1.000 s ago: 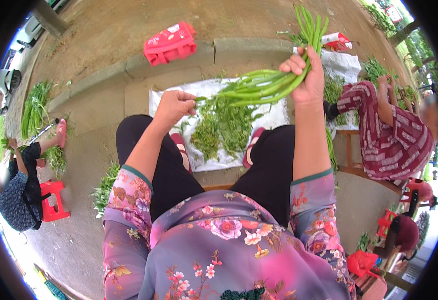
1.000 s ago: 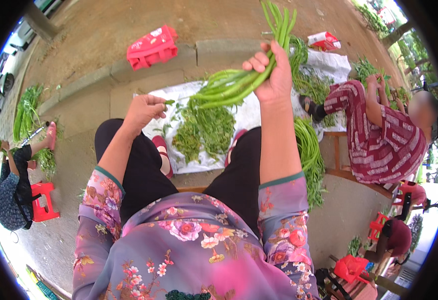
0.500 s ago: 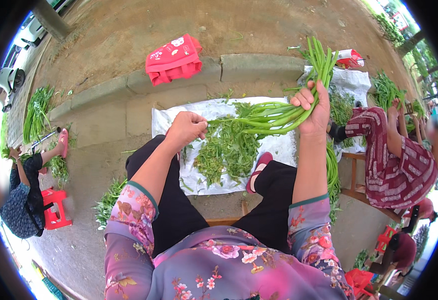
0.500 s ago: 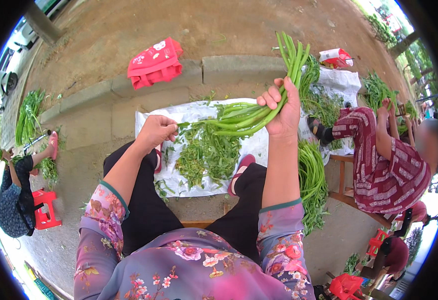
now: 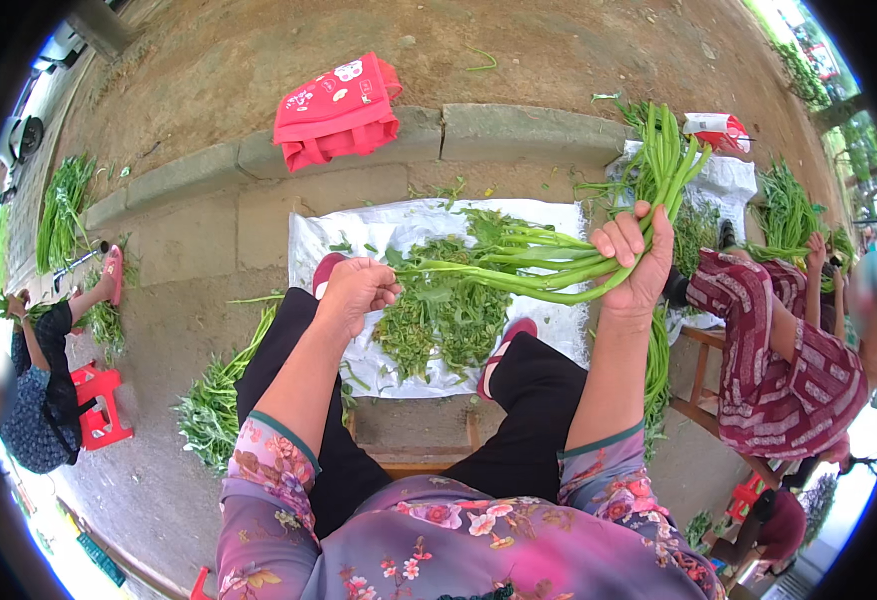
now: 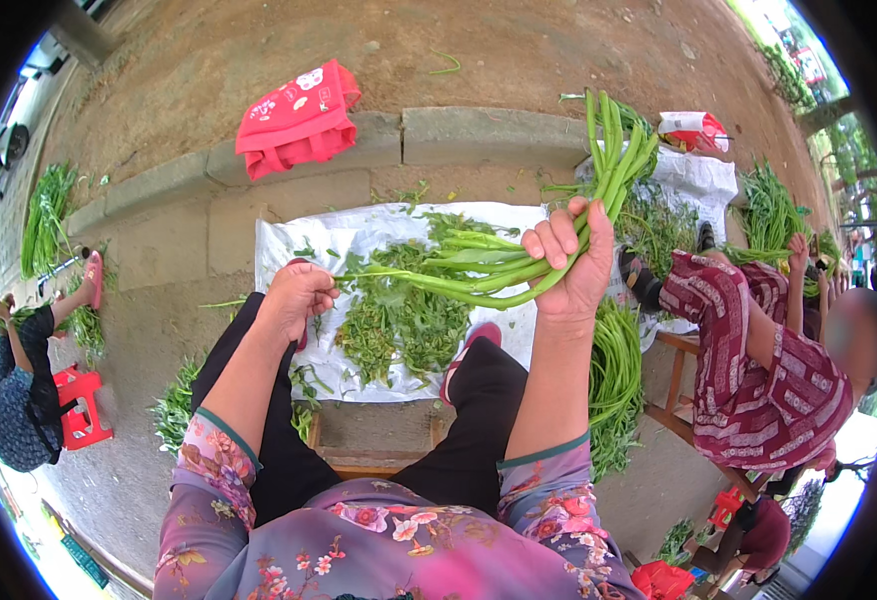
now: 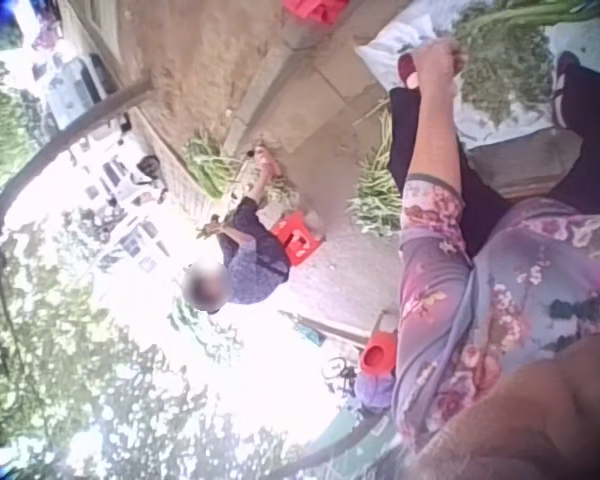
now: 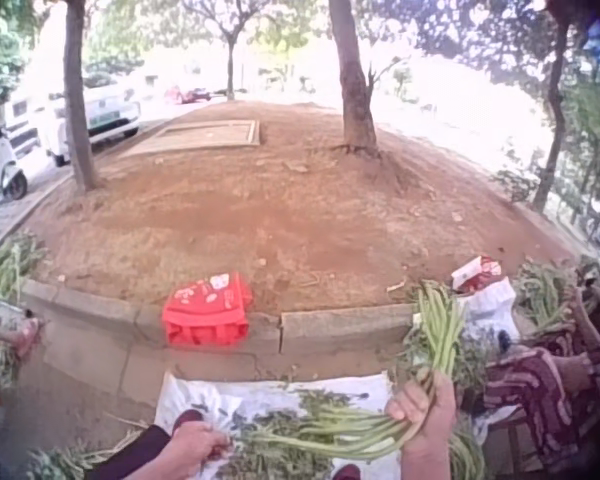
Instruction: The person holds a bundle of green leafy stems and pulls individual leaves or small sprigs from the stems with their hands. The person continues to pick and separate the leaves until the bundle is finished.
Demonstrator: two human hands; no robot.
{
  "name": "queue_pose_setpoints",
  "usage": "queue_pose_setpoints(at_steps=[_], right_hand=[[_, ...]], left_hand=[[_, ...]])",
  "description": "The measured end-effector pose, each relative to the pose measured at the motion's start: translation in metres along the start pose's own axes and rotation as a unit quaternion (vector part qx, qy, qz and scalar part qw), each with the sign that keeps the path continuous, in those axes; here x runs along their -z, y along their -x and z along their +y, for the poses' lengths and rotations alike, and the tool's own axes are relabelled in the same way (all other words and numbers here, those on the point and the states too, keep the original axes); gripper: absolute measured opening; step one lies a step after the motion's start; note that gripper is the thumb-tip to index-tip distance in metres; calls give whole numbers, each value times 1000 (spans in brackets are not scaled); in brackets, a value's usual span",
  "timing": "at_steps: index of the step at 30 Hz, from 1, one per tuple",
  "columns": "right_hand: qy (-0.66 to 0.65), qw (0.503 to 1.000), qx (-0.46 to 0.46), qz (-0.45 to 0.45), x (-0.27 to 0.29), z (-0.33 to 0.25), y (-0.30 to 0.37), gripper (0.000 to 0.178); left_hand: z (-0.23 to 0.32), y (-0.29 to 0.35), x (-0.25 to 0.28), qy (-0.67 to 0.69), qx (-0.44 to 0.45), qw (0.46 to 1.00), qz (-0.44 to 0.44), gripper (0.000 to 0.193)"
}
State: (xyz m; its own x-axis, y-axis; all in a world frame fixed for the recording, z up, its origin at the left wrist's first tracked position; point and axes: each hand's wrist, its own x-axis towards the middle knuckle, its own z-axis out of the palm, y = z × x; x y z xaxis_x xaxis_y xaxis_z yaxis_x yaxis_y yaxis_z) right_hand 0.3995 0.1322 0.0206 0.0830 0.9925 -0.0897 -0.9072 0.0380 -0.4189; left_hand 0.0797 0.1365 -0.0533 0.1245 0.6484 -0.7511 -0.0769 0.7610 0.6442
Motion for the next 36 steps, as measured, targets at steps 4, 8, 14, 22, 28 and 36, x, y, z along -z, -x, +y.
queue_pose_setpoints(at_steps=[4, 8, 14, 22, 28, 36], right_hand=[[27, 1000, 15, -5, -3, -11, 10, 25], [15, 999, 50, 1, -8, -19, 23, 23], [18, 998, 62, 18, -13, -26, 36, 22], [12, 999, 42, 6, -23, -26, 46, 23], [-32, 999, 5, 6, -32, -13, 36, 24], [-72, 996, -43, 8, -38, 8, 16, 24]], left_hand=[[-11, 19, -16, -465, -245, 845, 93, 6], [-22, 14, -12, -513, -264, 813, 75, 10], [-20, 8, -15, -434, -256, 864, 9, 9], [-18, 12, -17, -449, -275, 846, -80, 13], [-17, 18, -22, -435, -317, 842, -27, 15], [-8, 15, -28, -394, -344, 852, 6, 34]])
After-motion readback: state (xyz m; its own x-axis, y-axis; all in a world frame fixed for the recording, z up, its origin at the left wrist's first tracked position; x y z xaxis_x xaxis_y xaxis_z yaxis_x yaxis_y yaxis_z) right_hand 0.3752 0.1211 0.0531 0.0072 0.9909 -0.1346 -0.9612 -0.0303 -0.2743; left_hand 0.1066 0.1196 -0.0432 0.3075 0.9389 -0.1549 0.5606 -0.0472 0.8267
